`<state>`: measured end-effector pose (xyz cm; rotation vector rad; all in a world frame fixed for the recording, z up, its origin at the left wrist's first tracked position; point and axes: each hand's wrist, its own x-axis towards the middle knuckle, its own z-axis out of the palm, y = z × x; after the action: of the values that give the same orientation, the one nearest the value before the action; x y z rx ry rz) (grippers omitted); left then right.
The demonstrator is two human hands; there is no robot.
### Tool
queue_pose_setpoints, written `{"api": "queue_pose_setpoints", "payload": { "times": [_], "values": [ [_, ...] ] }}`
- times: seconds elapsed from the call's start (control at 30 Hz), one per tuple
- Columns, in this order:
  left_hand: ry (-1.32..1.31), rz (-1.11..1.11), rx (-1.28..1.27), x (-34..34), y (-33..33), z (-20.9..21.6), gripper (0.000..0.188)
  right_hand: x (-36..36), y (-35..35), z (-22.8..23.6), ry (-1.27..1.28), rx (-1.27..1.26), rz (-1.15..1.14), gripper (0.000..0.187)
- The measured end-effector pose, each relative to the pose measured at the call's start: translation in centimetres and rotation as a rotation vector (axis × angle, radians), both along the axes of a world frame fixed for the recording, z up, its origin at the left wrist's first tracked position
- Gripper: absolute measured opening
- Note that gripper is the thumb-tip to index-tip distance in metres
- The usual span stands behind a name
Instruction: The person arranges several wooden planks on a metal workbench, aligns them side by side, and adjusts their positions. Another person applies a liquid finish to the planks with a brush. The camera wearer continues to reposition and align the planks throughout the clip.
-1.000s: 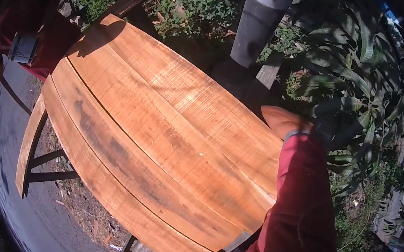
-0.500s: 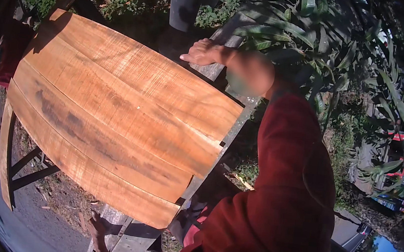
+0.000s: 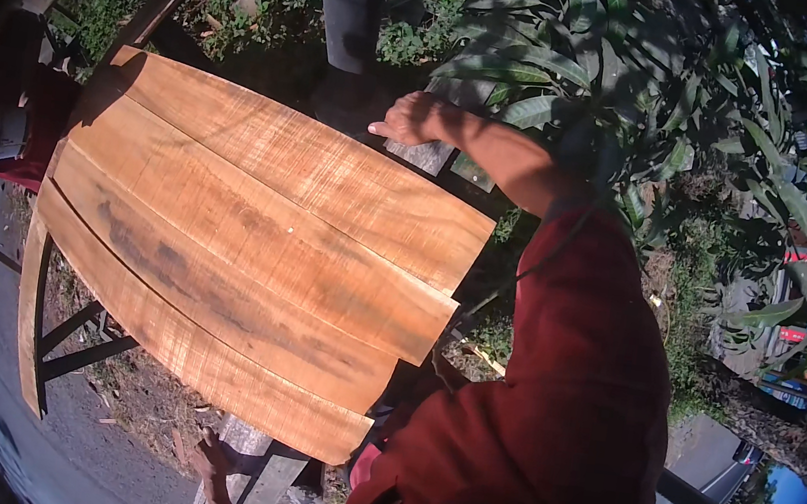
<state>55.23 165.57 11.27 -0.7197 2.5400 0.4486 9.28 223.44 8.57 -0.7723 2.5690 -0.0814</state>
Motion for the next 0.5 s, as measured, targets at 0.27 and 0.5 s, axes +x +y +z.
{"api": "queue_pose_setpoints", "payload": {
  "times": [0.27,0.5],
  "values": [
    [0.17,-0.508,-0.234,6.6,-7.2,-7.5,0.03,0.2,-0.5,0.7,0.064,-0.034,-0.032,0.062],
    [0.252,-0.181,-0.144,5.7,-4.3,-5.5,0.048,-1.1,-0.4,-1.7,-0.017,-0.316,-0.254,0.063]
  ]
}}
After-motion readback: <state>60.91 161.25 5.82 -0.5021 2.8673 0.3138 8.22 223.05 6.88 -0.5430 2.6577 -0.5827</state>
